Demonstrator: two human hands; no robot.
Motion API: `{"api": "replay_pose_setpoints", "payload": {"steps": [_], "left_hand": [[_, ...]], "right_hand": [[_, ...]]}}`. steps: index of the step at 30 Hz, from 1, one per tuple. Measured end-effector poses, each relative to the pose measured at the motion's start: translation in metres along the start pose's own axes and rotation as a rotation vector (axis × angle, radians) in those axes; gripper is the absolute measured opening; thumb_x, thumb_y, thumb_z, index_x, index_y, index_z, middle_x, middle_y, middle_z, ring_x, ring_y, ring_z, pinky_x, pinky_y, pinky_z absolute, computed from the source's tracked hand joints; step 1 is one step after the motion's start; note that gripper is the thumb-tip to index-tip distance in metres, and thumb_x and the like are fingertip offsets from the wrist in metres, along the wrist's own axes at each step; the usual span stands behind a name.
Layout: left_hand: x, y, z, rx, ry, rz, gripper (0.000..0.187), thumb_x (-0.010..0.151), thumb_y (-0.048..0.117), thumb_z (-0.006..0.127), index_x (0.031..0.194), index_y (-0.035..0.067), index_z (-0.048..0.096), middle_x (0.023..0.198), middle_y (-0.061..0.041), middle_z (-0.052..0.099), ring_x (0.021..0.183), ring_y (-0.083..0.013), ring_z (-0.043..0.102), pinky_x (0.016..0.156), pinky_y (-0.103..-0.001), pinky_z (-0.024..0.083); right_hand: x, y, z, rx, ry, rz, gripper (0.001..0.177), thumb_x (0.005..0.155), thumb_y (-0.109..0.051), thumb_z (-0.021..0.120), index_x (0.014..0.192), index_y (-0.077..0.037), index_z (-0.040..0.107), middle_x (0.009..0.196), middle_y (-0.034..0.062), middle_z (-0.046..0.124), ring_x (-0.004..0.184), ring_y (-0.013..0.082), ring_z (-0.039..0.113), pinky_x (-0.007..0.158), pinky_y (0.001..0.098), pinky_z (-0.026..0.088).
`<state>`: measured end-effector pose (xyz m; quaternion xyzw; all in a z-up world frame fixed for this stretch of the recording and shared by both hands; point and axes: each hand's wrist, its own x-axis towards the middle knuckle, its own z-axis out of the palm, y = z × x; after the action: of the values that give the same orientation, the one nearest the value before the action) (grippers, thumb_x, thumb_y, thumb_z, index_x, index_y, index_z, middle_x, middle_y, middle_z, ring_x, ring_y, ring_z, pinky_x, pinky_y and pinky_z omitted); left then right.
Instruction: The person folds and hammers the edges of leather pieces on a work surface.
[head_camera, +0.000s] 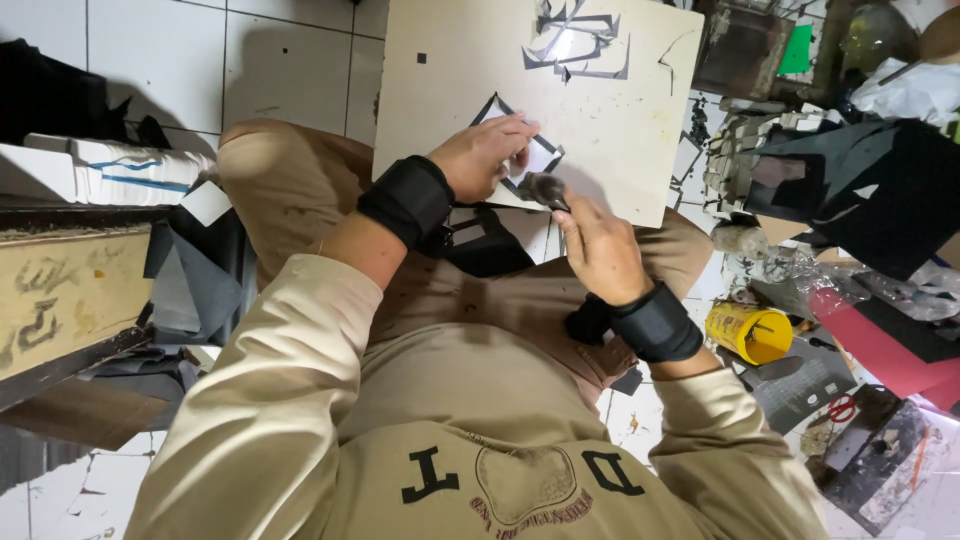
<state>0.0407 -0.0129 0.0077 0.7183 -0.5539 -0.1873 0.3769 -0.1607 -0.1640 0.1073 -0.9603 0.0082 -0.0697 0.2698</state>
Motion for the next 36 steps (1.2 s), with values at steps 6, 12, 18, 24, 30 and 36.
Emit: {"api": "replay_pose_setpoints", "payload": {"steps": [6, 12, 18, 24, 30, 36], "left_hand": [[0.001, -0.004, 0.003, -0.001, 0.034, 0.051, 0.032, 0.075, -0.017, 0.061, 0.098, 0.005, 0.061, 0.151, -0.014, 0.053, 0.147, -0.0366, 0.040, 0.117, -0.043, 0.040], [0.002, -0.008, 0.007, -0.008, 0.085, 0.112, 0.031, 0.075, -0.014, 0.063, 0.098, 0.007, 0.060, 0.145, -0.015, 0.056, 0.142, -0.0389, 0.045, 0.115, -0.044, 0.041], [-0.003, 0.016, 0.003, 0.114, 0.056, 0.017, 0.028, 0.081, -0.008, 0.065, 0.102, 0.007, 0.056, 0.150, -0.017, 0.050, 0.145, -0.0385, 0.038, 0.116, -0.046, 0.035], [-0.001, 0.021, 0.000, 0.163, 0.042, 0.015, 0.024, 0.084, -0.002, 0.067, 0.105, 0.006, 0.058, 0.143, -0.016, 0.053, 0.142, -0.0377, 0.041, 0.115, -0.046, 0.036], [-0.005, 0.056, -0.021, 0.199, 0.045, 0.018, 0.052, 0.077, 0.024, 0.085, 0.113, 0.004, 0.054, 0.118, -0.015, 0.056, 0.121, -0.0365, 0.053, 0.103, -0.045, 0.044], [-0.007, 0.085, -0.040, 0.273, -0.046, 0.018, 0.069, 0.056, 0.026, 0.095, 0.104, 0.003, 0.052, 0.119, -0.015, 0.055, 0.121, -0.0370, 0.051, 0.101, -0.047, 0.041]], "right_hand": [[0.005, 0.000, 0.000, -0.037, 0.025, -0.018, 0.031, 0.106, -0.020, 0.061, 0.127, 0.001, 0.066, 0.100, 0.0232, 0.070, 0.075, 0.0434, 0.068, 0.067, 0.0471, 0.055], [0.013, 0.008, -0.005, -0.082, -0.023, 0.055, 0.032, 0.103, -0.023, 0.062, 0.128, -0.004, 0.067, 0.091, 0.0226, 0.069, 0.081, 0.0445, 0.067, 0.069, 0.0493, 0.054], [0.019, 0.033, -0.007, -0.022, 0.208, 0.155, 0.033, 0.102, -0.022, 0.062, 0.129, -0.004, 0.063, 0.109, 0.0230, 0.069, 0.095, 0.0431, 0.067, 0.080, 0.0469, 0.054], [0.018, 0.051, -0.009, -0.121, 0.228, 0.276, 0.037, 0.098, -0.021, 0.063, 0.132, -0.008, 0.063, 0.108, 0.0200, 0.066, 0.097, 0.0425, 0.065, 0.083, 0.0476, 0.053], [0.019, 0.070, 0.010, -0.166, 0.336, 0.237, 0.035, 0.095, -0.018, 0.065, 0.129, -0.008, 0.064, 0.104, 0.0183, 0.064, 0.097, 0.0395, 0.064, 0.083, 0.0463, 0.053], [0.028, 0.084, 0.024, -0.188, 0.382, 0.202, 0.037, 0.092, -0.017, 0.068, 0.126, -0.006, 0.065, 0.106, 0.0183, 0.062, 0.102, 0.0398, 0.060, 0.087, 0.0465, 0.050]]}}
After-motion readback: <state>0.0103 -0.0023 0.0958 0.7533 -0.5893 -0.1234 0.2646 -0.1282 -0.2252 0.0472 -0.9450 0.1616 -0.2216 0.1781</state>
